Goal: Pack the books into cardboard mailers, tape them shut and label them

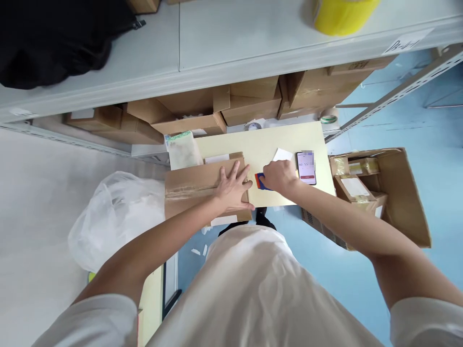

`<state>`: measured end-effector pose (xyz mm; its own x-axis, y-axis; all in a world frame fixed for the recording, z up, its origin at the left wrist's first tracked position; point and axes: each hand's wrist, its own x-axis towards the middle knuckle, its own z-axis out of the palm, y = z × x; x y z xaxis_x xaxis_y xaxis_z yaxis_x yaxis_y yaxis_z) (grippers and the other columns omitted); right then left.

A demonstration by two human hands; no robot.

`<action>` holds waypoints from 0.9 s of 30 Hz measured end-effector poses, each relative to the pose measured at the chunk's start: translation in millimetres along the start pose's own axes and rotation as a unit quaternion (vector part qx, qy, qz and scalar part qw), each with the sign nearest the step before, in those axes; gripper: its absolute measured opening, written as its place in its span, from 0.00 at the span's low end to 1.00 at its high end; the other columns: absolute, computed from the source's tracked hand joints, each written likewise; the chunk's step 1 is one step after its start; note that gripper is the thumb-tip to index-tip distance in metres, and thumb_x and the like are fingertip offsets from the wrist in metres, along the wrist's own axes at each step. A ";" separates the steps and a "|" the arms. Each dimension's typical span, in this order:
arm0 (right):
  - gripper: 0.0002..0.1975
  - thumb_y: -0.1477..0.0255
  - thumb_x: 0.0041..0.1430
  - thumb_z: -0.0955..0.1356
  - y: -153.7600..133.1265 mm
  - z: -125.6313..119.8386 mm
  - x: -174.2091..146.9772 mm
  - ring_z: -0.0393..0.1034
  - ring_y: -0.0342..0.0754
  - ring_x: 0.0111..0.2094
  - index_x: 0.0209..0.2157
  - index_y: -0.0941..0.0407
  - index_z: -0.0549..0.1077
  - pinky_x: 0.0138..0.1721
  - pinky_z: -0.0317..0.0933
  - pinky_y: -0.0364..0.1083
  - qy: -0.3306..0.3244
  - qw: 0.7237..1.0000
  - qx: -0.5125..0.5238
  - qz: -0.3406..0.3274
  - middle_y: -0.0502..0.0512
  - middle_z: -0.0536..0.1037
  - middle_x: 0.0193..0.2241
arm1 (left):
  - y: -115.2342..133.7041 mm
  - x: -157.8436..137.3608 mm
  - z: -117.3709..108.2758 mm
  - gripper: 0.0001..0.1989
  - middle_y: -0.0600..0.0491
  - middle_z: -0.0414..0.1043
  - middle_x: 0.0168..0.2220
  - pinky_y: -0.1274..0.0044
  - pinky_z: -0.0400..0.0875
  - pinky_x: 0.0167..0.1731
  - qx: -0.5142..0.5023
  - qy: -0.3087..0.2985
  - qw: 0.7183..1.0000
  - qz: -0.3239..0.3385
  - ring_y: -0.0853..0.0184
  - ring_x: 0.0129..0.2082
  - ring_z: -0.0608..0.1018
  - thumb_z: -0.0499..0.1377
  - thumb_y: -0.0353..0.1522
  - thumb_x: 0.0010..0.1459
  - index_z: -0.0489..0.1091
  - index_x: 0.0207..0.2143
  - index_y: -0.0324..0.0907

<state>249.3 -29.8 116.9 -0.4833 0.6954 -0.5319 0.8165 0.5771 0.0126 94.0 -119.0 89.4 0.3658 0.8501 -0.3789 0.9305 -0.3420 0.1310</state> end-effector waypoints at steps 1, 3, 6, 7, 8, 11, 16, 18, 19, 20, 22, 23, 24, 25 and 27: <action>0.15 0.68 0.60 0.62 -10.0 0.5 1.6 0.74 0.57 0.37 0.40 0.60 0.77 0.35 0.62 0.49 0.000 1.000 0.002 -0.010 0.68 0.78 0.35 | 1.4 3.2 0.5 0.44 0.47 0.36 0.69 0.41 0.36 0.54 -0.002 -0.001 1.000 0.001 0.36 0.65 0.34 0.55 0.62 0.41 0.66 0.56 0.49; 0.12 0.74 0.58 0.63 -24.7 1.3 3.9 0.75 0.56 0.36 0.39 0.60 0.76 0.33 0.62 0.49 0.008 1.000 0.004 -0.029 0.68 0.79 0.35 | 2.5 7.9 3.1 0.46 0.46 0.38 0.69 0.40 0.35 0.53 -0.010 0.000 1.000 0.003 0.34 0.64 0.32 0.56 0.63 0.39 0.65 0.57 0.48; 0.12 0.79 0.57 0.62 -39.2 -1.6 5.5 0.74 0.58 0.36 0.38 0.61 0.76 0.34 0.62 0.50 0.025 0.999 0.009 -0.039 0.69 0.79 0.34 | 1.7 11.4 8.0 0.50 0.44 0.41 0.68 0.38 0.34 0.53 -0.032 0.006 0.999 0.007 0.32 0.63 0.29 0.57 0.62 0.38 0.61 0.60 0.47; 0.12 0.80 0.57 0.62 -43.0 -3.2 5.8 0.74 0.58 0.36 0.38 0.61 0.76 0.34 0.62 0.50 0.026 0.999 0.011 -0.037 0.69 0.79 0.34 | 1.4 11.8 9.2 0.51 0.43 0.43 0.67 0.38 0.34 0.53 -0.039 0.009 0.999 0.008 0.32 0.63 0.28 0.57 0.62 0.38 0.59 0.61 0.46; 0.12 0.80 0.57 0.62 -46.2 -4.2 6.2 0.74 0.59 0.36 0.37 0.62 0.76 0.34 0.61 0.51 0.026 0.999 0.013 -0.036 0.70 0.78 0.34 | 1.2 11.9 10.0 0.52 0.42 0.44 0.67 0.38 0.34 0.52 -0.045 0.012 0.999 0.007 0.32 0.63 0.27 0.57 0.62 0.38 0.57 0.62 0.46; 0.11 0.82 0.55 0.63 -48.8 -0.3 6.7 0.74 0.61 0.37 0.37 0.63 0.76 0.36 0.61 0.54 0.026 0.999 0.000 -0.029 0.70 0.78 0.34 | 1.4 10.2 11.3 0.51 0.41 0.46 0.66 0.37 0.34 0.52 -0.050 0.024 0.998 0.002 0.32 0.63 0.27 0.58 0.61 0.38 0.57 0.62 0.45; 0.11 0.69 0.61 0.63 -13.8 23.4 -9.4 0.73 0.61 0.38 0.35 0.61 0.75 0.37 0.60 0.56 0.024 0.999 0.030 0.022 0.69 0.77 0.33 | 2.1 4.1 12.7 0.45 0.42 0.44 0.67 0.36 0.34 0.51 -0.030 0.050 0.998 -0.001 0.31 0.64 0.32 0.55 0.63 0.38 0.72 0.50 0.42; 0.22 0.60 0.64 0.58 10.5 31.7 -23.9 0.73 0.60 0.34 0.35 0.62 0.74 0.34 0.60 0.54 0.061 0.994 0.050 0.079 0.70 0.76 0.31 | 1.0 4.4 12.2 0.44 0.42 0.42 0.68 0.37 0.33 0.52 -0.020 0.067 0.997 0.012 0.33 0.64 0.35 0.54 0.64 0.39 0.74 0.47 0.41; 0.26 0.57 0.65 0.56 22.7 35.9 -32.1 0.72 0.60 0.32 0.35 0.63 0.73 0.32 0.59 0.53 0.085 0.988 0.059 0.113 0.71 0.76 0.30 | -0.1 5.7 11.2 0.42 0.42 0.42 0.68 0.38 0.32 0.53 -0.015 0.074 0.997 0.027 0.34 0.65 0.37 0.54 0.64 0.40 0.75 0.45 0.41; 0.27 0.56 0.65 0.54 34.0 40.9 -40.4 0.72 0.59 0.31 0.36 0.63 0.72 0.31 0.59 0.52 0.107 0.981 0.072 0.147 0.71 0.75 0.29 | -1.7 7.8 9.8 0.41 0.42 0.44 0.67 0.40 0.31 0.55 -0.009 0.078 0.996 0.047 0.36 0.65 0.39 0.53 0.63 0.41 0.76 0.42 0.41; 0.24 0.59 0.66 0.52 51.4 55.0 -55.7 0.71 0.58 0.31 0.39 0.63 0.69 0.31 0.57 0.50 0.135 0.966 0.107 0.191 0.70 0.75 0.30 | -6.0 14.1 6.2 0.36 0.42 0.52 0.65 0.43 0.27 0.57 0.002 0.082 0.992 0.099 0.40 0.65 0.45 0.52 0.61 0.46 0.78 0.36 0.41; 0.22 0.62 0.66 0.53 56.5 64.4 -62.0 0.71 0.58 0.32 0.42 0.63 0.68 0.31 0.56 0.50 0.143 0.961 0.129 0.199 0.70 0.75 0.31 | -8.6 18.0 4.4 0.33 0.43 0.59 0.62 0.45 0.26 0.58 0.005 0.081 0.989 0.124 0.43 0.65 0.49 0.51 0.59 0.49 0.78 0.34 0.42; 0.19 0.65 0.65 0.53 58.7 75.3 -66.9 0.71 0.57 0.32 0.44 0.63 0.66 0.31 0.56 0.49 0.146 0.958 0.150 0.198 0.70 0.75 0.33 | -11.1 22.2 2.8 0.29 0.44 0.65 0.58 0.46 0.25 0.58 0.005 0.078 0.986 0.145 0.46 0.64 0.53 0.50 0.56 0.53 0.78 0.33 0.43; 0.17 0.67 0.64 0.54 58.2 87.3 -70.3 0.70 0.56 0.33 0.46 0.63 0.64 0.32 0.56 0.49 0.144 0.957 0.166 0.191 0.70 0.75 0.34 | -13.4 26.3 1.7 0.26 0.45 0.71 0.53 0.47 0.24 0.59 0.003 0.072 0.984 0.160 0.49 0.63 0.57 0.49 0.53 0.56 0.78 0.32 0.45; 0.15 0.70 0.63 0.55 49.7 112.3 -72.2 0.70 0.55 0.34 0.46 0.63 0.63 0.33 0.56 0.48 0.136 0.956 0.185 0.180 0.68 0.75 0.35 | -17.1 33.2 0.8 0.22 0.48 0.77 0.45 0.49 0.26 0.60 -0.007 0.058 0.982 0.179 0.55 0.58 0.66 0.46 0.44 0.62 0.78 0.32 0.46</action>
<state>360.3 -99.4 60.8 -0.1730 0.9354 -0.3085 0.9770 0.1233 -0.1742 90.2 -85.3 73.9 0.6677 0.7173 -0.1989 0.7424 -0.6218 0.2496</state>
